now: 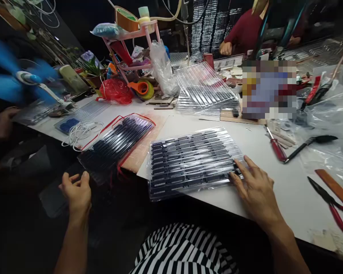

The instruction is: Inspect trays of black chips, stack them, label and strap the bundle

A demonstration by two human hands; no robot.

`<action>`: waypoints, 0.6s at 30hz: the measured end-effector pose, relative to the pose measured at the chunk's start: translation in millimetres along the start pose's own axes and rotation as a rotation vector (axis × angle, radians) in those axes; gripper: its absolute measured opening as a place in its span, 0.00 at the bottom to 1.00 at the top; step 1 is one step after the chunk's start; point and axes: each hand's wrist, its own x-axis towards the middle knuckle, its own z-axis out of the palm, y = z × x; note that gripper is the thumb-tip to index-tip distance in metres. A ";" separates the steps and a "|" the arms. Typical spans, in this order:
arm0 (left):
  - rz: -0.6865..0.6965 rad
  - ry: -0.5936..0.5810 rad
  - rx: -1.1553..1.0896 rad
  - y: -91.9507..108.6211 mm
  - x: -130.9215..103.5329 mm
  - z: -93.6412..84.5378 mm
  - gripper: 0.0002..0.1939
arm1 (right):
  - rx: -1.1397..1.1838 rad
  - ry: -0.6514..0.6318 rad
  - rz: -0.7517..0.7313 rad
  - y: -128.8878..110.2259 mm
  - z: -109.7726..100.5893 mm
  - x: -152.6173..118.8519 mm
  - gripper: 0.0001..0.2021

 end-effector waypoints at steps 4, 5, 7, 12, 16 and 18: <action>0.390 -0.426 0.115 26.1 -66.8 29.1 0.17 | 0.016 0.027 -0.081 8.9 2.6 -12.6 0.27; 0.460 -0.566 0.126 30.1 -81.7 41.0 0.18 | 0.011 0.040 -0.094 7.4 -0.5 -17.2 0.27; 0.551 -0.737 0.166 33.8 -101.0 66.2 0.21 | -0.002 0.046 -0.101 3.4 -11.5 -27.2 0.25; 0.733 -0.821 0.296 36.0 -91.4 116.9 0.25 | 0.130 0.040 0.016 3.6 -41.3 -36.8 0.16; 0.793 -0.898 0.415 49.8 -72.3 131.8 0.26 | 0.114 -0.031 0.104 9.3 -32.6 -18.4 0.24; 0.769 -0.915 0.438 56.7 -67.0 132.1 0.25 | 0.059 -0.094 0.110 7.6 -20.3 -7.5 0.26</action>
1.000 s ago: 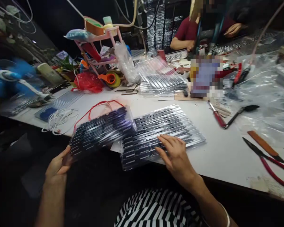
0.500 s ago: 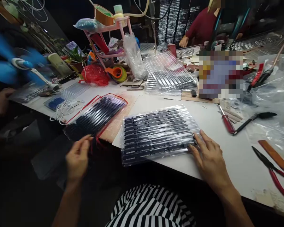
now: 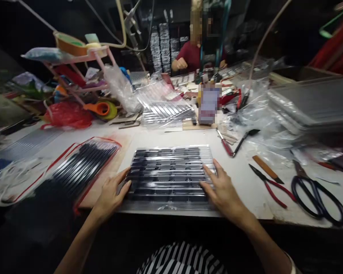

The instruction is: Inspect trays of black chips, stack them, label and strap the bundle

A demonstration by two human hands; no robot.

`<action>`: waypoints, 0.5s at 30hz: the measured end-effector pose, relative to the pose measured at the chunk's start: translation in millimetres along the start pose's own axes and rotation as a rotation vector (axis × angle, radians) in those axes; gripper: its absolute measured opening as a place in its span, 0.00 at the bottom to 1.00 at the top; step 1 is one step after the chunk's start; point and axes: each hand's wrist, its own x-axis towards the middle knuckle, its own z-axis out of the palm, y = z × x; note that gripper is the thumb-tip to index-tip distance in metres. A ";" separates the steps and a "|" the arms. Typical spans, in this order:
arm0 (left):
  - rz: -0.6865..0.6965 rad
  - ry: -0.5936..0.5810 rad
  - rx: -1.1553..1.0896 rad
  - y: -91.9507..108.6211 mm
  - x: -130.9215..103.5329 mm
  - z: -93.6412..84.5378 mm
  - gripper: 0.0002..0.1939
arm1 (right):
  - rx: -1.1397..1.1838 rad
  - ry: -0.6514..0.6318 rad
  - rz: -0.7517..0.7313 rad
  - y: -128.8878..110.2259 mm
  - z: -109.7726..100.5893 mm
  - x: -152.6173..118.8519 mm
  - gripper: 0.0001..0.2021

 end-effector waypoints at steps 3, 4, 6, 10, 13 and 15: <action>0.003 -0.001 -0.013 -1.4 2.4 -3.7 0.25 | -0.067 -0.043 0.030 -7.2 12.5 12.2 0.26; 0.017 0.008 -0.023 -2.5 2.4 -2.5 0.25 | -0.063 -0.051 0.036 -9.2 14.0 14.2 0.26; 0.028 0.045 -0.075 -4.0 1.4 2.8 0.25 | -0.006 -0.042 0.059 -11.1 13.8 15.6 0.25; -0.090 0.124 -0.346 1.9 -3.3 14.5 0.25 | 0.283 0.041 0.163 -8.0 6.6 14.4 0.22; -0.173 0.155 -0.494 15.1 -7.9 10.4 0.24 | 0.468 0.080 0.209 -10.5 -6.3 14.2 0.21; -0.222 0.203 -0.583 21.0 -12.7 -2.7 0.26 | 0.531 0.112 0.204 -18.2 -19.5 13.9 0.20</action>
